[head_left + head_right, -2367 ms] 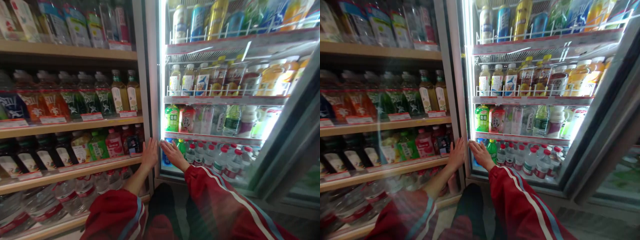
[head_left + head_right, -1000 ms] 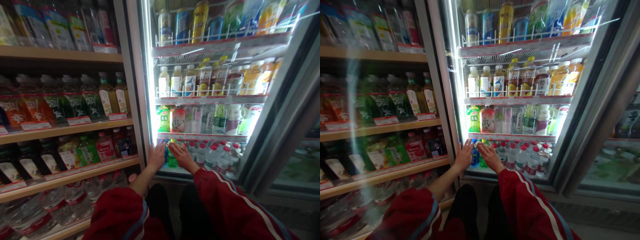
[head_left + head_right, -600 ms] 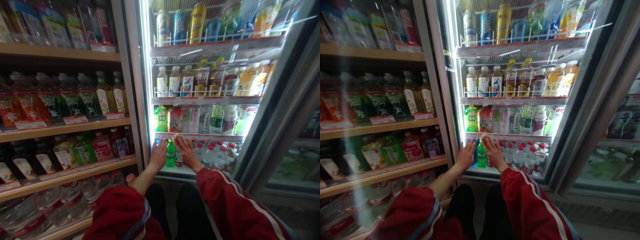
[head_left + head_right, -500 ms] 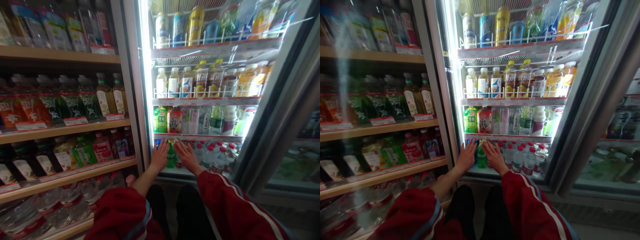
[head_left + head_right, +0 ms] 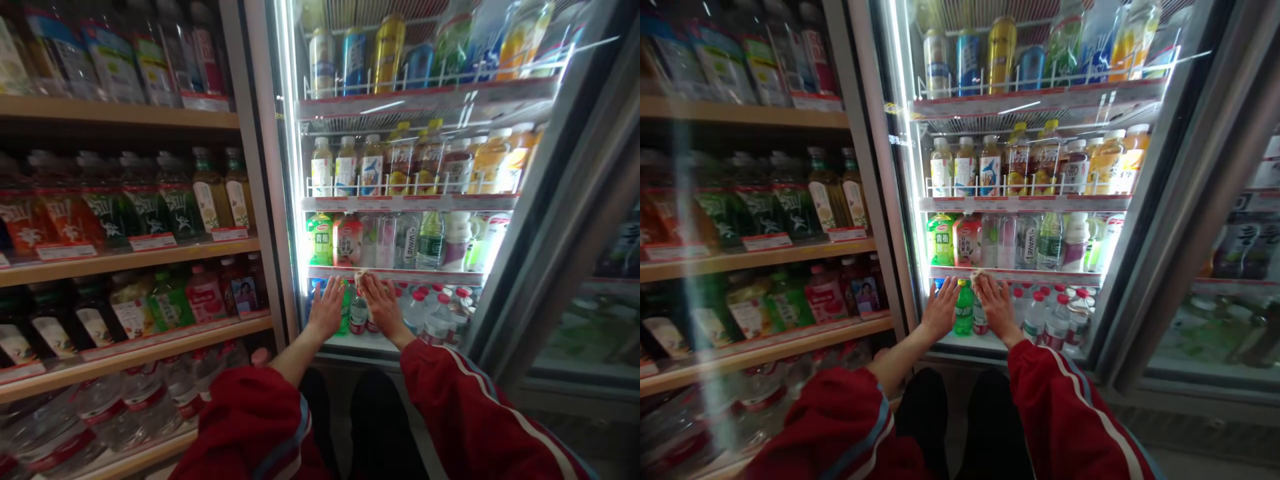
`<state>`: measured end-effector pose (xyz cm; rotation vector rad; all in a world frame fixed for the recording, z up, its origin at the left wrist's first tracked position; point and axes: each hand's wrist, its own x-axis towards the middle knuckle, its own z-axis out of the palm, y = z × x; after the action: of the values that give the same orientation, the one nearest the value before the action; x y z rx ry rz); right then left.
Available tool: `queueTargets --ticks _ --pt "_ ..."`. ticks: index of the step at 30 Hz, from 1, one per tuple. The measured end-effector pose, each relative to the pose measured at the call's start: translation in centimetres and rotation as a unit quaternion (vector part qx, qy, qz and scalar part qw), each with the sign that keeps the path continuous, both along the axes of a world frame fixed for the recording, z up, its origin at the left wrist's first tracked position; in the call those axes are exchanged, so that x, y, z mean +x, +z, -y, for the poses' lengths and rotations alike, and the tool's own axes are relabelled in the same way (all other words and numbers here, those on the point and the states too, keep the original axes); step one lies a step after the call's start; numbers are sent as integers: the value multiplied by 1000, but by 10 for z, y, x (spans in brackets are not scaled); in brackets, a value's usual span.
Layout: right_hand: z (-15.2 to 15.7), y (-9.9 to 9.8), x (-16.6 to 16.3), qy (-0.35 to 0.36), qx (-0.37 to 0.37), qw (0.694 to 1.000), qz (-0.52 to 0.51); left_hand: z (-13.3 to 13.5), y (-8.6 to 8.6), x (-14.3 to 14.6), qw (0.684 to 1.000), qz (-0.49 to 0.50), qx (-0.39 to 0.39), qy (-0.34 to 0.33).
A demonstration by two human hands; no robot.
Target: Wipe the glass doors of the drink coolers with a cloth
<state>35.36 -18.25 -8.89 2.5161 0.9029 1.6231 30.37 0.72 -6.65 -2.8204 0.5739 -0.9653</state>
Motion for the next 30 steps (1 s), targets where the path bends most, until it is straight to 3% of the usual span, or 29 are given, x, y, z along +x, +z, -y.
queueTargets --ticks 7,14,22,30 --pt "0 21 6 -30 17 999 12 0 8 -2 1000 -10 5 8" --pt "9 -6 -5 -6 -39 999 2 8 9 -3 1000 -12 5 0" --pt "31 27 6 -64 104 992 2 22 14 1 999 -21 30 -6" --pt "38 -5 -4 -23 18 999 -18 41 26 6 998 12 52 -36"
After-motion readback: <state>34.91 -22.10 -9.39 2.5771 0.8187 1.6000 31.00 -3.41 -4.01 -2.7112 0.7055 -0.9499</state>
